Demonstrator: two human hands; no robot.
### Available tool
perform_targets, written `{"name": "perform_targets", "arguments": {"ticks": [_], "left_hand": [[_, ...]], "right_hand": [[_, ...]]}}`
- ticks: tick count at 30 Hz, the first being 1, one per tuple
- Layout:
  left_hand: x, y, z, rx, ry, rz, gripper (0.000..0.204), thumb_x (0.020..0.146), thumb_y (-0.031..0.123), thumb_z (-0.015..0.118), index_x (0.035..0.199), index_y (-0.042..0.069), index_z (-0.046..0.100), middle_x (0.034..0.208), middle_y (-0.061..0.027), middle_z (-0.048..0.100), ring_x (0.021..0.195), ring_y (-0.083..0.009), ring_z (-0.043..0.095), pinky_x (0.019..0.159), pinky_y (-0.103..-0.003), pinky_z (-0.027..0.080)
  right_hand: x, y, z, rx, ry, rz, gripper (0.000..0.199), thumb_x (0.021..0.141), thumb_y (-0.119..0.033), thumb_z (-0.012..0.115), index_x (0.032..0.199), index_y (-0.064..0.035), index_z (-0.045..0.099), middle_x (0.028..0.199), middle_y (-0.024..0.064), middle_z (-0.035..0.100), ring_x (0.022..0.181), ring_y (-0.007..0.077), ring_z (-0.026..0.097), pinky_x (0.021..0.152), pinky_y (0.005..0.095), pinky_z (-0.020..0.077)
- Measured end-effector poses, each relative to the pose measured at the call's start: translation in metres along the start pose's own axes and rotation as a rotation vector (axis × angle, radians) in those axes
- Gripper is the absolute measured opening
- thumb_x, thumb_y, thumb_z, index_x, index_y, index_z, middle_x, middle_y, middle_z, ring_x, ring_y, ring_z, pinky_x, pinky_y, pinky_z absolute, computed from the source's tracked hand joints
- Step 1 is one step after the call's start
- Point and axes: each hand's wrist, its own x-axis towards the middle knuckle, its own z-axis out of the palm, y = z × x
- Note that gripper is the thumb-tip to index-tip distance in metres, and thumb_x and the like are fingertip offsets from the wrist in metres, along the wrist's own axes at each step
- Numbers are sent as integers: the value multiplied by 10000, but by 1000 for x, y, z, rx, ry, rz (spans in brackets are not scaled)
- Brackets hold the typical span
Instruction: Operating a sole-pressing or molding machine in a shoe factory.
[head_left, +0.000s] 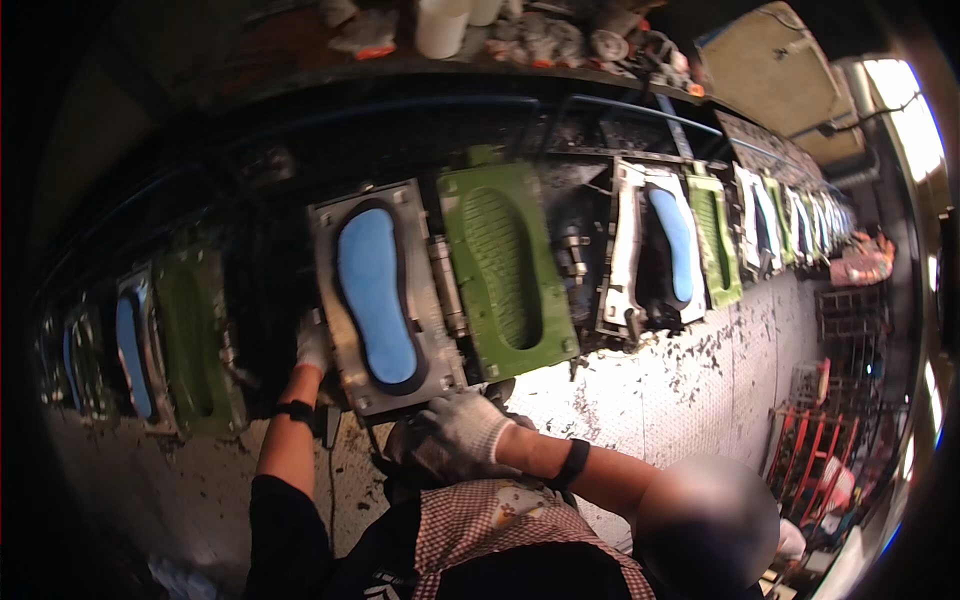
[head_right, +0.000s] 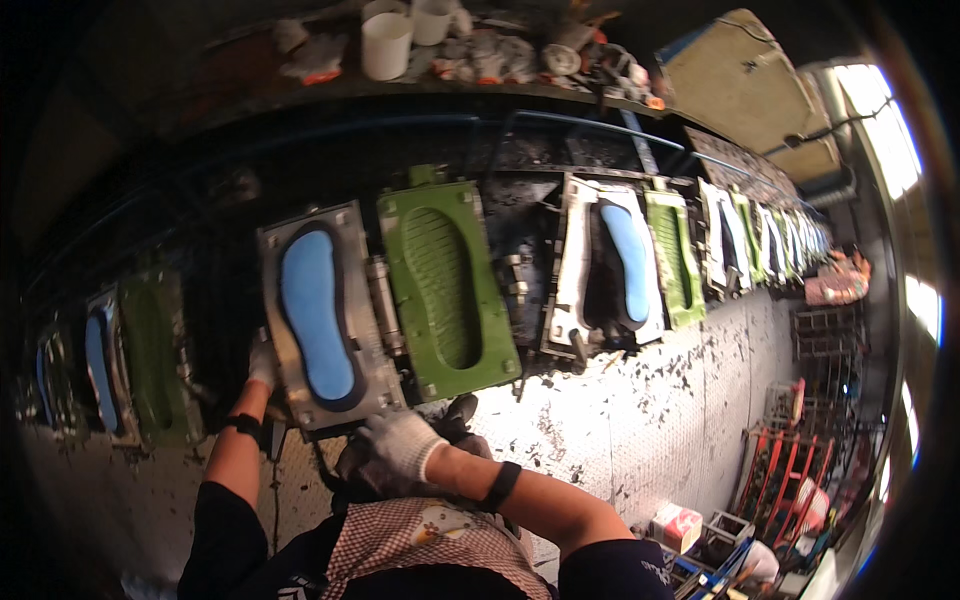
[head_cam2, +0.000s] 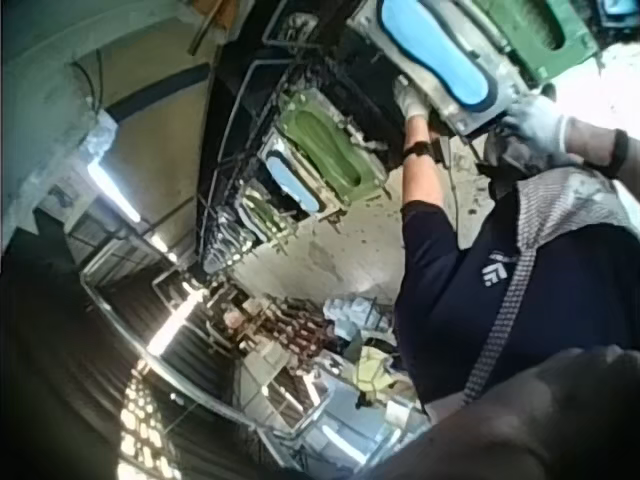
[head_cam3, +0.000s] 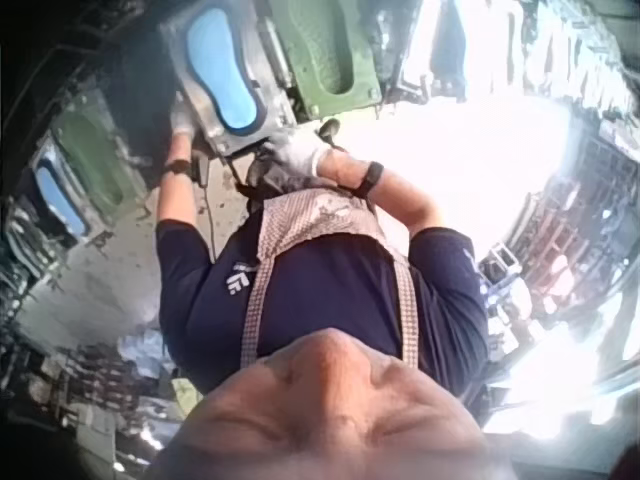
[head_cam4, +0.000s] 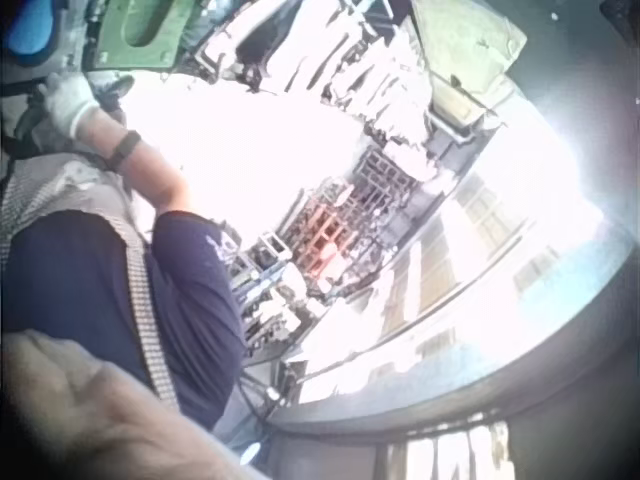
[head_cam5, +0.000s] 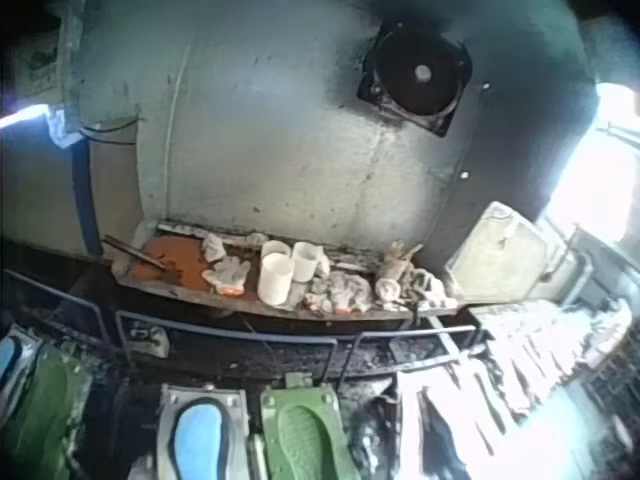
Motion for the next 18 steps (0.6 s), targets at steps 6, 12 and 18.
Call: {"name": "perform_targets", "arguments": {"ticks": [6, 12, 18], "left_hand": [[3, -59, -109, 275, -196, 576, 522, 1099, 363, 473, 1535, 76, 470, 1523, -143, 539, 1389, -294, 521, 1142, -380, 425], [-167, 190, -16, -81, 632, 662, 378, 1049, 88, 573, 1414, -2, 533, 1357, -169, 619, 1236, -264, 609, 1055, -359, 475], [-345, 325, 254, 289, -47, 998, 852, 891, 472, 764, 1517, 26, 397, 1568, -292, 382, 1430, -439, 437, 1182, -504, 379]], "right_hand": [[-87, 54, -76, 307, 890, -87, 278, 832, -65, 754, 1104, -46, 700, 1092, 128, 682, 996, 307, 679, 884, 408, 586], [-196, 284, -114, -246, 797, 925, 370, 890, -232, 710, 1205, -66, 608, 1053, 205, 640, 969, 395, 668, 815, 475, 562], [-150, 379, -154, -515, 446, 884, 221, 978, -171, 543, 1155, -49, 592, 1017, 182, 713, 878, 414, 730, 765, 471, 605]]}}
